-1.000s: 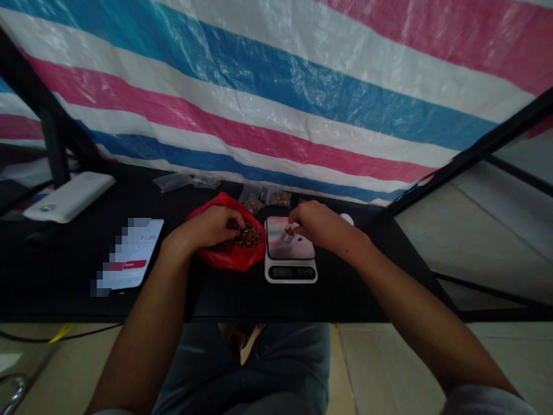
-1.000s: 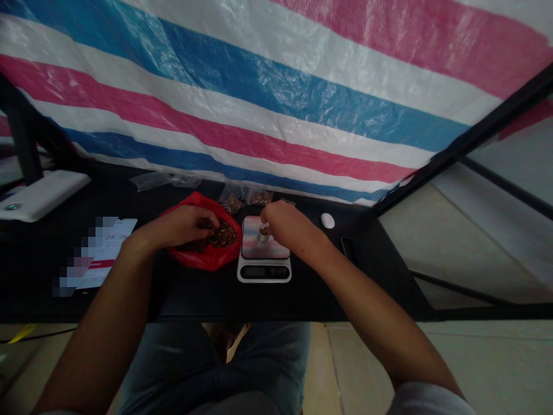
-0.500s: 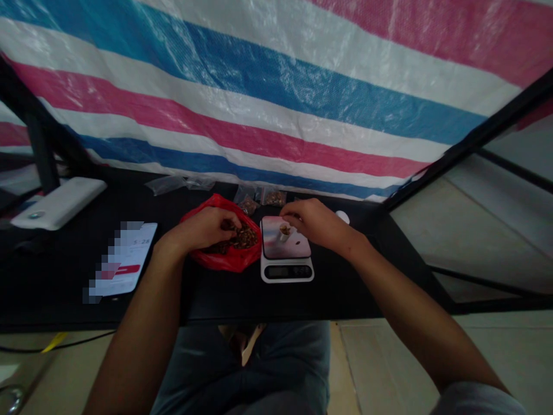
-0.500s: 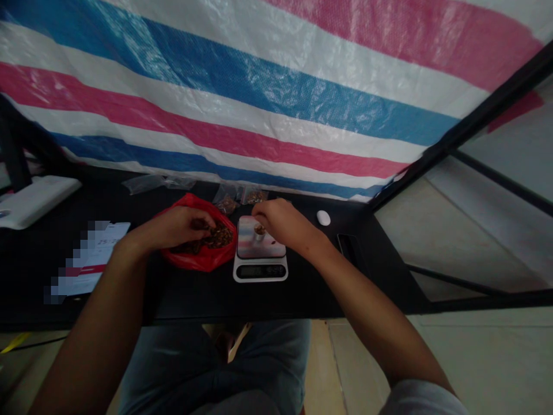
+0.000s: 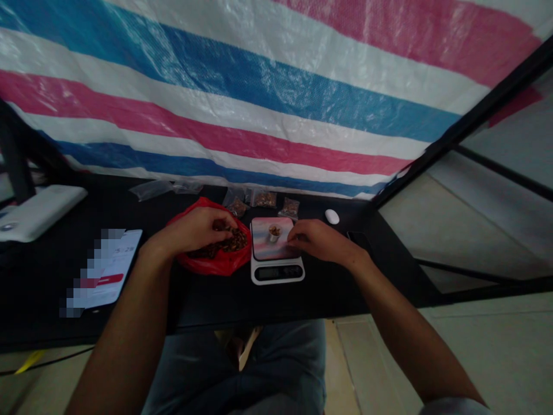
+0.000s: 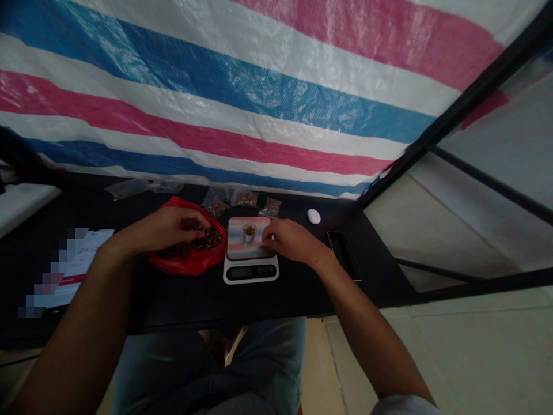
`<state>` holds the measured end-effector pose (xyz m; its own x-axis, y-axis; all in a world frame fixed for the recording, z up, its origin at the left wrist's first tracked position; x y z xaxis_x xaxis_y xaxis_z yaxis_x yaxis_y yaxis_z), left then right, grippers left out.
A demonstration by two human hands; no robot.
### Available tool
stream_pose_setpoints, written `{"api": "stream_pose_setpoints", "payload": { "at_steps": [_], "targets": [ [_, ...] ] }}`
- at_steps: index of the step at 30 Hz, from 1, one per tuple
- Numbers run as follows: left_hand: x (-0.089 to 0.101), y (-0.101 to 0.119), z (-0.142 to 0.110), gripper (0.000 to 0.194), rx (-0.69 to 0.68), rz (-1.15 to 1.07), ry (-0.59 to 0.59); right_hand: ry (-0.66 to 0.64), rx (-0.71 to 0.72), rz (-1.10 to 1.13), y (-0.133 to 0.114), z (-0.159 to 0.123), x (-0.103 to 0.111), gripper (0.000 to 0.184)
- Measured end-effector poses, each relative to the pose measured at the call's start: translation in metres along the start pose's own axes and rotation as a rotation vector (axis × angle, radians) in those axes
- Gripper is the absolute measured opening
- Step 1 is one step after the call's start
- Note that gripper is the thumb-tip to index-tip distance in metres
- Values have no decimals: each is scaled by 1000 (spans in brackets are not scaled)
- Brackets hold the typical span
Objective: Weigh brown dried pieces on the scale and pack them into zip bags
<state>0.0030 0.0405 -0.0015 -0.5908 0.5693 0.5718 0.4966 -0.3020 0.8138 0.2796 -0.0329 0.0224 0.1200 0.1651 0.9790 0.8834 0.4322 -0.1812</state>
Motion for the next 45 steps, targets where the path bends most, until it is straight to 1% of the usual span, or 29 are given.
{"api": "stream_pose_setpoints", "payload": {
  "at_steps": [2,4,7,8,12,14,18,23,25,28,31,33,35,37,38,40,42,43,45],
  "targets": [
    [1,8,2,23,-21,3,-7,125,-24,46,0,1,4,17],
    [0,18,7,25,-56,8,-10,223,-16,80,-2,5,5,17],
    [-5,38,19,24,-140,-6,-28,274,78,114,-7,12,0,18],
    [-8,44,24,24,-166,-11,-43,295,86,127,-8,13,-1,18],
    [-21,67,44,27,-242,75,-127,407,-14,178,0,8,-5,16],
    [-26,75,52,25,-267,157,-160,398,-37,204,5,3,-8,15],
    [-34,87,65,19,-279,281,-194,324,-45,254,13,-8,-17,14],
    [-42,97,69,22,-258,332,-244,347,-52,265,21,-15,-22,15],
    [-43,98,68,22,-264,348,-247,349,-53,270,21,-16,-22,15],
    [-43,97,68,22,-271,353,-229,350,-58,284,19,-17,-22,16],
    [-41,93,66,30,-270,298,-213,360,-62,281,19,-18,-22,15],
    [-36,89,63,33,-267,243,-206,363,-64,268,21,-17,-24,15],
    [-28,85,55,29,-243,247,-171,365,-92,240,25,-14,-28,16],
    [-17,80,45,25,-172,322,-122,366,-152,196,29,-8,-31,16],
    [-12,76,39,25,-115,369,-108,363,-185,172,31,-4,-33,16],
    [-4,63,26,26,46,441,-111,341,-231,129,31,3,-35,15],
    [0,44,15,27,214,481,-126,307,-247,92,28,10,-36,15],
    [1,34,11,28,261,493,-129,291,-248,75,26,13,-35,15],
    [1,12,5,31,314,519,-115,273,-237,52,22,16,-32,14]
  ]
}}
Point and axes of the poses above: each hand's wrist, its own z-axis towards the middle knuckle, its own x-axis out of the back of the hand, y = z × x, the point moved 3 cm from there along z, towards the middle knuckle, and after that the axes turned 11 degrees about -z, right-handed, at the moved point
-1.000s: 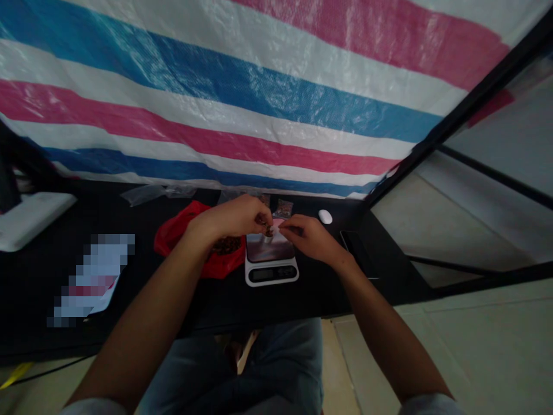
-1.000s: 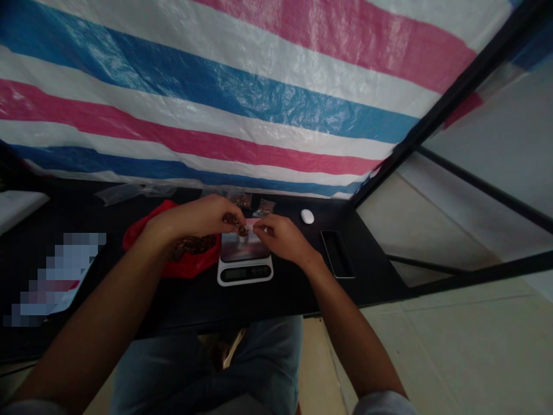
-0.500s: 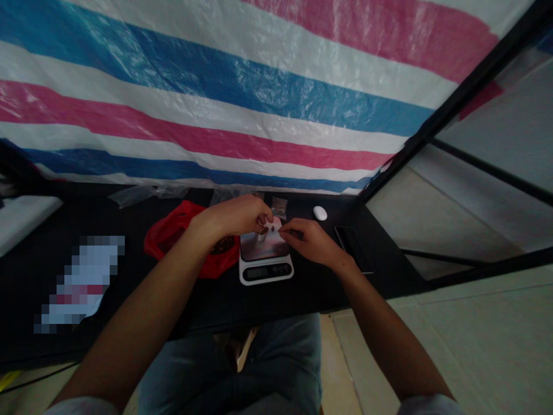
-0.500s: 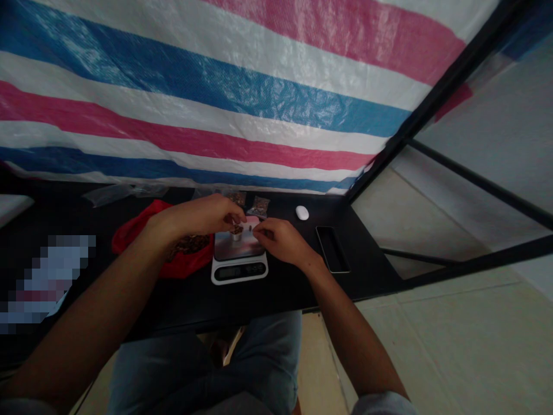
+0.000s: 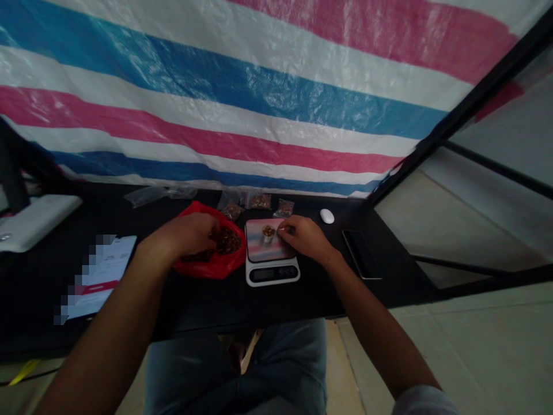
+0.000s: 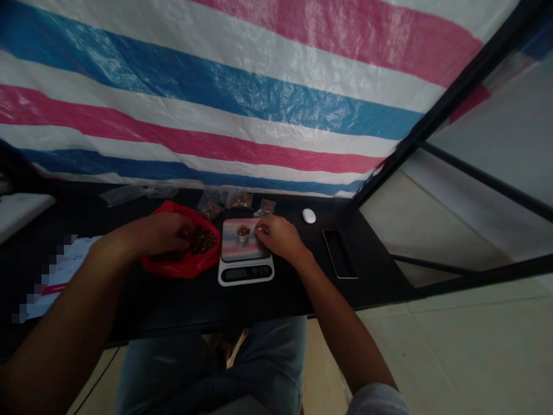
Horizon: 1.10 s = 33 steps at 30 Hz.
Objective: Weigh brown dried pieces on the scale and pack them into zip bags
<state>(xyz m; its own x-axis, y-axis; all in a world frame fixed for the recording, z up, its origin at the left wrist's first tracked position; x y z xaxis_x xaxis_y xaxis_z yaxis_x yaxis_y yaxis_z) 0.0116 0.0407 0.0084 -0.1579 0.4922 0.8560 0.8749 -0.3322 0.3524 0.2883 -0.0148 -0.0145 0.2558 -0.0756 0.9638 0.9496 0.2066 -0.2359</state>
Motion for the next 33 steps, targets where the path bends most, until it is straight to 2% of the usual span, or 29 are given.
{"api": "stream_pose_setpoints", "payload": {
  "at_steps": [3,6,11,16,19,24,29,31,33],
  "targets": [
    [-17,-23,4,35,28,10,-11,-8,7,1,-2,1,3,13],
    [-26,-34,5,33,20,-33,-27,-36,-2,10,-1,2,3,9],
    [-24,-30,-1,28,-57,-49,6,-15,41,59,-4,6,-3,13],
    [-25,-20,-3,50,-117,-90,34,-33,39,61,-5,7,-1,14],
    [-26,-13,-2,57,-163,-95,78,-5,71,81,-4,2,5,16],
    [-29,-15,7,42,-190,-129,54,-98,200,110,-4,-7,5,12],
    [-32,-26,16,26,-199,-143,59,20,149,196,-2,-11,18,14],
    [-33,-28,16,27,-210,-124,72,22,141,197,-2,-14,23,12],
    [-34,-27,14,34,-210,-120,93,-49,144,165,-3,-18,23,11]
  ]
}}
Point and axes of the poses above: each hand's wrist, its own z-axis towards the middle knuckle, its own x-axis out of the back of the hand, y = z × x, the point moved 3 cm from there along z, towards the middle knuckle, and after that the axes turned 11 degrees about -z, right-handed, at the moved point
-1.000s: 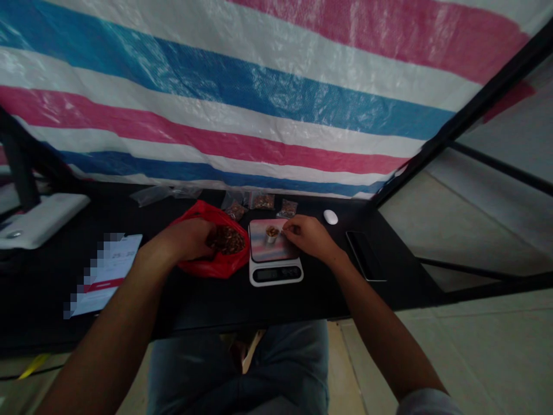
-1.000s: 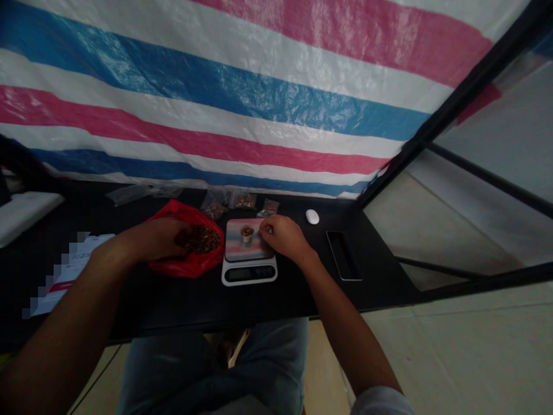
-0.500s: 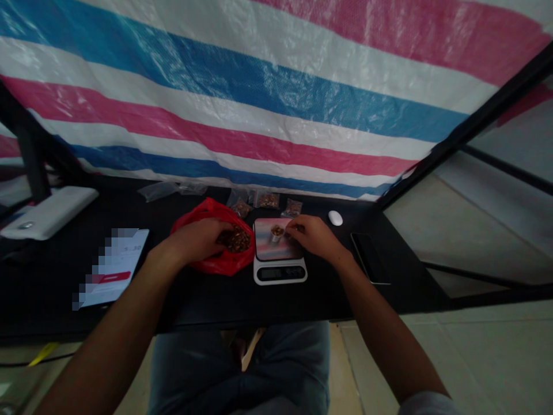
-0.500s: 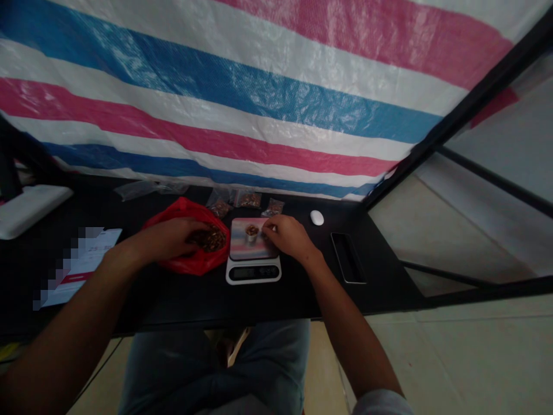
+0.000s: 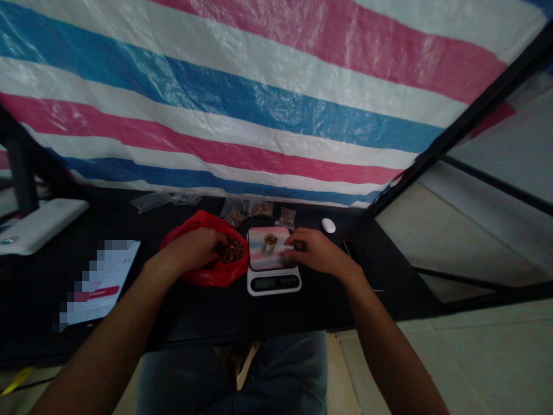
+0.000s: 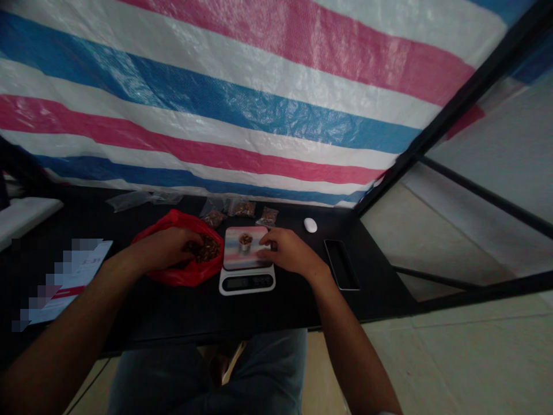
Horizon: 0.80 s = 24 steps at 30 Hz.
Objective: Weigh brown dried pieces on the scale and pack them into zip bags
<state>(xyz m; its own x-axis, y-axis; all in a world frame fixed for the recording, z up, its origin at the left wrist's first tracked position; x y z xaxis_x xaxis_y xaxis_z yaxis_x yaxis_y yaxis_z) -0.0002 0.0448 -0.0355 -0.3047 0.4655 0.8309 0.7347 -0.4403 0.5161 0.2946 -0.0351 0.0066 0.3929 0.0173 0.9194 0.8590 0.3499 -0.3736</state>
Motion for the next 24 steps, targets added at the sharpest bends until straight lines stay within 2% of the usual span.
{"api": "stream_pose_setpoints", "payload": {
  "at_steps": [2,5,10,15,19,22,24],
  "targets": [
    [0,1,-1,36,9,0,1,-83,-17,-9,1,-5,-3,11],
    [0,3,-2,29,16,11,-24,-103,-38,31,5,-10,-7,16],
    [5,7,-4,27,-15,24,-30,19,-38,90,5,-9,-2,18],
    [14,12,-7,31,-57,46,-5,162,90,119,-17,5,6,14],
    [19,13,-8,35,-38,68,-42,181,158,152,-30,16,0,10],
    [23,15,-7,35,-47,60,-51,172,152,162,-27,21,-4,12],
    [27,21,-6,38,-82,25,-48,237,98,191,-17,24,-6,15]
  ]
}}
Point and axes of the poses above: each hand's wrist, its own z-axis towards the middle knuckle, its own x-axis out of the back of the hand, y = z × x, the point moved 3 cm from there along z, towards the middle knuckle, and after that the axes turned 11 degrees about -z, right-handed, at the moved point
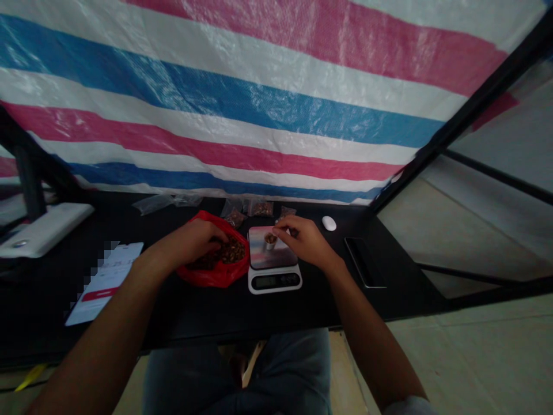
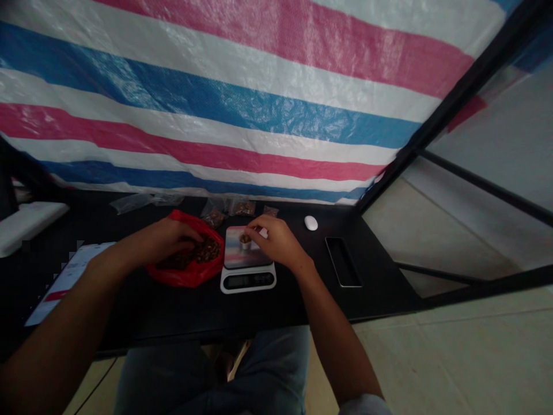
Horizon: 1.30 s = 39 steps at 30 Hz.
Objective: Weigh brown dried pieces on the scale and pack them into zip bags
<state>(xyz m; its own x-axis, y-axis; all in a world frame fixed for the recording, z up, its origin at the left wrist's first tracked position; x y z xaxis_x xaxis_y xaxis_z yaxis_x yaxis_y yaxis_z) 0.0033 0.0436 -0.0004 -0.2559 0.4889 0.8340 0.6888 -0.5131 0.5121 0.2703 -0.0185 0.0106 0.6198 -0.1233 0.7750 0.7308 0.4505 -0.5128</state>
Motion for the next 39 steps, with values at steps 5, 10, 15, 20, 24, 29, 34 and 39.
{"api": "stream_pose_setpoints", "payload": {
  "at_steps": [5,10,15,20,24,29,34,39],
  "targets": [
    [13,39,14,35,-176,-33,116,199,-210,182,44,7,-11,32],
    [12,84,36,31,-301,-32,139,206,-274,252,67,7,-37,33],
    [0,94,50,30,-322,-76,79,195,-269,259,67,1,-37,29],
    [-8,88,57,28,-340,-114,32,232,-264,289,64,-1,-28,29],
    [-11,85,61,28,-342,-121,28,200,-254,314,61,-1,-29,32],
    [-12,83,60,35,-328,-171,59,197,-210,342,57,-2,-30,31],
    [-10,86,57,44,-322,-242,75,139,-153,349,54,-5,-30,24],
    [-8,91,53,40,-329,-222,115,54,-126,331,51,-8,-31,22]
  ]
}}
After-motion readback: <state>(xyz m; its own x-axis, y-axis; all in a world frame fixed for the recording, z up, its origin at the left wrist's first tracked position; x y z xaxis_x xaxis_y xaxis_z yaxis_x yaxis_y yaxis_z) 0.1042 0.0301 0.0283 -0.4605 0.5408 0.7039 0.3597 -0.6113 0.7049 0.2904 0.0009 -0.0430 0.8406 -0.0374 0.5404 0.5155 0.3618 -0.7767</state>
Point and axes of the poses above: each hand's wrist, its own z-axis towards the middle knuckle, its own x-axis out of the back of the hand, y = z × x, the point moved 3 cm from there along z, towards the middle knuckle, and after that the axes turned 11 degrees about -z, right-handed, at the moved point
